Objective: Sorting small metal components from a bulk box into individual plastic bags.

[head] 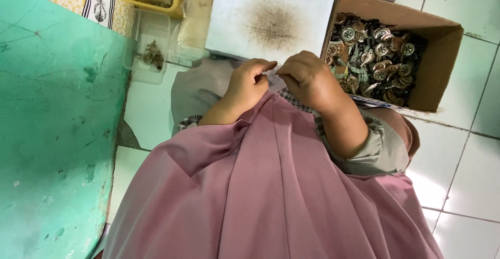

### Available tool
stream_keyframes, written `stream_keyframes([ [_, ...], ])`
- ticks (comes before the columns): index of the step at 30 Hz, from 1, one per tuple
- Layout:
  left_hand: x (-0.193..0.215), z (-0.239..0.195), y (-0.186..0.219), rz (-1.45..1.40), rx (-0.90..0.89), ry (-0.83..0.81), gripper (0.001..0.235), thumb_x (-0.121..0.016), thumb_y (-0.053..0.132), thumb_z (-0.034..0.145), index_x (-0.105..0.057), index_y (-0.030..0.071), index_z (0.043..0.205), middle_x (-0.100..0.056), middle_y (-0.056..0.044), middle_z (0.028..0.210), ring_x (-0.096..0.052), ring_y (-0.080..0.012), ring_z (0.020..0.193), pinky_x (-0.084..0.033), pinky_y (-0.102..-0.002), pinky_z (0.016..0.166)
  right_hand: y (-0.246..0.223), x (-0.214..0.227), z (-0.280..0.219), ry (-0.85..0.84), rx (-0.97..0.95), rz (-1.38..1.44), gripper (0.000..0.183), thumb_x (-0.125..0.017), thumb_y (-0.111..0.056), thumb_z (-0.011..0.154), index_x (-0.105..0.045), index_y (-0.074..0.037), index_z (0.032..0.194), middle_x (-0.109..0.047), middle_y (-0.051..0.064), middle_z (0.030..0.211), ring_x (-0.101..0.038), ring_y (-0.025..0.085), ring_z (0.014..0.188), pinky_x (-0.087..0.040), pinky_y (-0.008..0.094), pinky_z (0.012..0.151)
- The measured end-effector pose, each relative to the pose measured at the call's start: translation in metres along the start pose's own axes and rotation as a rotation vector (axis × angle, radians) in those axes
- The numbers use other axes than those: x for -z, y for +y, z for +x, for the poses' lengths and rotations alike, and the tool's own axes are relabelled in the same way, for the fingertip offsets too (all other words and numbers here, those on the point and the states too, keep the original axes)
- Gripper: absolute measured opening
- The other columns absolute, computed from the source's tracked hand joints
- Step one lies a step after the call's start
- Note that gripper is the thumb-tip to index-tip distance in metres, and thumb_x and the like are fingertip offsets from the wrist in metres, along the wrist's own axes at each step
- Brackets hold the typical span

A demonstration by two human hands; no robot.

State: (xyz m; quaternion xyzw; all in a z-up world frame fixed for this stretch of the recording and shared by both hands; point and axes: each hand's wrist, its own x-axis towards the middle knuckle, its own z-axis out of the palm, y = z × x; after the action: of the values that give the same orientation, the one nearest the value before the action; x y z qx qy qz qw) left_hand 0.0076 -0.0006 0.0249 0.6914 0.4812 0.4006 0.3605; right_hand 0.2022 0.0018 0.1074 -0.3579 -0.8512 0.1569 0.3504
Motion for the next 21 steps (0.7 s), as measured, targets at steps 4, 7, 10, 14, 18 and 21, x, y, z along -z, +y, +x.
stream_keyframes([
  [4, -0.005, -0.006, 0.012, 0.064, -0.028, 0.004, 0.033, -0.064, -0.004, 0.084, -0.078, 0.007, 0.112, -0.075, -0.010, 0.104, -0.071, -0.0321, 0.103, -0.059, -0.043, 0.091, 0.000, -0.001, -0.014, 0.024, 0.041, -0.051, 0.009, -0.074, 0.012, 0.087, -0.076, 0.007, 0.095, -0.071, 0.024, 0.093, -0.071, 0.040, 0.087, -0.062, 0.044, 0.072],
  [7, -0.004, -0.013, 0.012, 0.086, -0.068, -0.009, 0.033, -0.064, -0.004, 0.084, -0.078, 0.006, 0.113, -0.075, -0.011, 0.105, -0.071, -0.0313, 0.105, -0.060, -0.041, 0.092, 0.008, -0.002, -0.030, 0.077, 0.020, -0.106, 0.010, -0.077, 0.004, 0.088, -0.077, 0.000, 0.097, -0.071, 0.016, 0.101, -0.068, 0.034, 0.092, -0.060, 0.042, 0.077],
  [10, -0.004, -0.015, 0.017, 0.111, -0.095, -0.031, 0.034, -0.064, -0.004, 0.085, -0.077, 0.007, 0.114, -0.075, -0.012, 0.109, -0.071, -0.0315, 0.106, -0.060, -0.040, 0.091, 0.012, 0.004, -0.043, 0.137, 0.019, -0.126, 0.010, -0.079, -0.002, 0.088, -0.078, -0.007, 0.097, -0.069, 0.013, 0.105, -0.064, 0.033, 0.095, -0.057, 0.043, 0.079],
  [14, -0.005, -0.014, 0.021, 0.124, -0.124, -0.063, 0.038, -0.063, -0.006, 0.085, -0.076, 0.006, 0.119, -0.074, -0.015, 0.110, -0.070, -0.0347, 0.108, -0.061, -0.040, 0.089, 0.020, 0.015, -0.063, -0.035, -0.046, -0.113, 0.017, -0.081, -0.020, 0.086, -0.077, -0.010, 0.099, -0.067, 0.015, 0.111, -0.059, 0.038, 0.107, -0.054, 0.052, 0.085],
  [18, 0.007, -0.009, 0.041, 0.316, -0.317, -0.167, 0.025, -0.074, 0.014, 0.089, -0.077, 0.011, 0.113, -0.074, -0.008, 0.109, -0.072, -0.0306, 0.101, -0.061, -0.039, 0.080, 0.024, 0.032, -0.072, -0.073, -0.037, -0.074, 0.008, -0.079, -0.012, 0.086, -0.074, -0.009, 0.092, -0.071, 0.012, 0.102, -0.066, 0.036, 0.102, -0.056, 0.048, 0.083],
  [21, 0.020, 0.002, 0.070, 0.476, -0.495, -0.219, 0.023, -0.079, 0.022, 0.088, -0.077, 0.008, 0.106, -0.073, -0.012, 0.106, -0.072, -0.0330, 0.095, -0.062, -0.042, 0.078, 0.012, 0.056, -0.068, -0.061, -0.054, -0.024, 0.006, -0.078, -0.007, 0.085, -0.074, -0.004, 0.089, -0.072, 0.016, 0.098, -0.068, 0.037, 0.095, -0.057, 0.049, 0.082],
])
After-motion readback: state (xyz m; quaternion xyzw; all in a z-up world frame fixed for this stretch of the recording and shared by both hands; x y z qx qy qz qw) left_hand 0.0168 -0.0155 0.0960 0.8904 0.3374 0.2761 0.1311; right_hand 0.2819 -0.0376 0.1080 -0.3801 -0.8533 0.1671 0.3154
